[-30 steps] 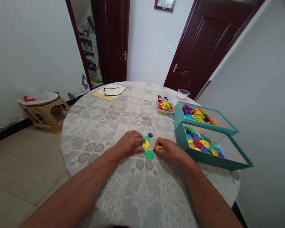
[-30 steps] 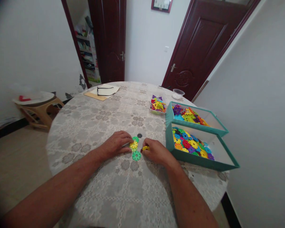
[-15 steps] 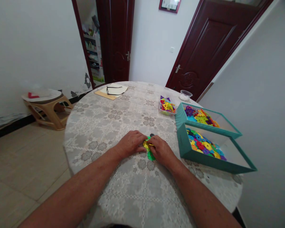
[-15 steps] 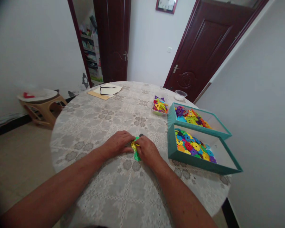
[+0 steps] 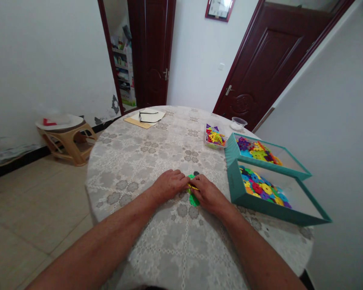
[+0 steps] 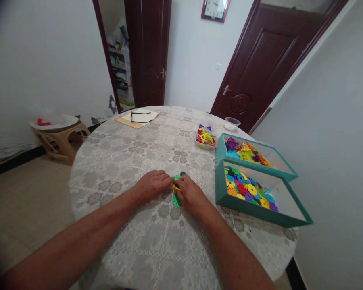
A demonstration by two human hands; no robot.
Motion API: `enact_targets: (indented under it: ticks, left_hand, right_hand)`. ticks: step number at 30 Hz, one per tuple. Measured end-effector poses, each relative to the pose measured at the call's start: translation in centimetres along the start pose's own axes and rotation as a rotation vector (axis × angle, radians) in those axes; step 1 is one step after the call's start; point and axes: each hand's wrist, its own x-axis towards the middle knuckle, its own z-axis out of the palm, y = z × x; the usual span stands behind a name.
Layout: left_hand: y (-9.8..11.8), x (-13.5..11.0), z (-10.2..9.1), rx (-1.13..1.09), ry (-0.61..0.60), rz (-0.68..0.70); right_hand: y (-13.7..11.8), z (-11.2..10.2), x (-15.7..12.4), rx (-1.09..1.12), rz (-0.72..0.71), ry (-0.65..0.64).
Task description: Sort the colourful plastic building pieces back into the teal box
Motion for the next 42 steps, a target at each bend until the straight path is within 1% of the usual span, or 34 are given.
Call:
enact_targets:
  ticks: [3,6,8,10,12,13,16,18,19,20,22,24,26,27,28,29,30,32,33,34,35,36,37,39,42]
  left_hand:
    - [0.0,0.0,0.0,-0.004,0.010,0.007]
    - [0.0,0.1,-0.1,-0.035,0.033,-0.008]
    - [0.0,0.1,-0.2,-0.082,0.076,-0.056]
    - [0.0,0.1,-0.6,-0.155,0.137,-0.127]
    - [0.0,0.0,-1.1,-0.238,0.165,-0.168]
    - [0.0,0.0,-1.4,-0.277,0.153,-0.165]
    - [0.2,-0.2,-1.9,-0.346,0.033,-0.105]
    - [0.4,-0.2,-1.9,-0.336,-0.057,-0.088]
    - [0.5,-0.3,-1.7,-0.319,-0.097,-0.090]
    - [0.5,-0.3,-1.6,-0.299,-0.133,-0.093]
    - [0.6,-0.3,-1.3,-0.268,-0.191,-0.092]
    - [0.5,-0.3,-1.1,-0.255,-0.224,-0.087]
    - [0.5,-0.2,-1.0,-0.256,-0.231,-0.085]
    - [0.4,-0.2,-1.0,-0.258,-0.228,-0.084]
    - [0.4,-0.1,-1.0,-0.261,-0.222,-0.081]
    - [0.4,0.0,-1.0,-0.265,-0.215,-0.073]
    - [0.4,0.0,-1.0,-0.269,-0.207,-0.063]
    - [0.4,0.1,-1.0,-0.272,-0.189,-0.035]
    - [0.4,0.1,-1.0,-0.270,-0.180,-0.023]
    - [0.4,0.1,-1.0,-0.268,-0.171,-0.016]
    - [0.4,0.1,-0.9,-0.265,-0.162,-0.013]
    - [0.4,0.1,-0.9,-0.263,-0.155,-0.013]
    - [0.5,0.1,-0.8,-0.261,-0.151,-0.012]
    - [0.5,0.1,-0.8,-0.261,-0.146,-0.008]
    - [0.5,0.1,-0.8,-0.268,-0.139,-0.005]
  right_hand:
    - [0.2,0.6,0.3,-0.037,0.046,0.017]
    - [0.7,1.5,0.7,-0.100,0.098,0.082]
    - [0.8,1.8,0.8,-0.148,0.121,0.129]
    - [0.5,1.4,0.6,-0.180,0.114,0.186]
    - [-0.1,0.2,0.2,-0.190,0.072,0.285]
    - [-0.5,-0.7,-0.1,-0.195,0.046,0.357]
    - [-0.8,-3.9,-1.3,-0.258,0.015,0.621]
    - [-0.1,-6.2,-2.3,-0.346,0.062,0.784]
    - [0.5,-7.2,-2.9,-0.397,0.101,0.842]
    - [1.3,-8.1,-3.5,-0.449,0.145,0.879]
    - [3.0,-9.7,-4.6,-0.545,0.242,0.903]
    - [4.3,-10.7,-5.5,-0.619,0.339,0.925]
    - [4.5,-11.1,-5.8,-0.646,0.381,0.983]
    - [4.2,-11.1,-5.7,-0.629,0.360,1.002]
    - [3.7,-10.9,-5.5,-0.586,0.313,0.985]
    - [2.9,-10.5,-5.2,-0.517,0.254,0.916]
    - [1.9,-9.9,-4.9,-0.435,0.196,0.793]
    - [-0.1,-8.2,-4.3,-0.282,0.119,0.447]
    - [-1.0,-7.2,-4.1,-0.238,0.104,0.272]
    - [-1.7,-6.1,-3.9,-0.223,0.104,0.126]
    - [-2.4,-5.1,-3.7,-0.236,0.113,0.021]
    - [-2.9,-4.0,-3.5,-0.264,0.129,-0.042]
    - [-3.2,-3.1,-3.4,-0.297,0.149,-0.073]
    - [-3.5,-1.7,-3.1,-0.343,0.176,-0.082]
    - [-3.6,-0.8,-2.8,-0.347,0.179,-0.067]
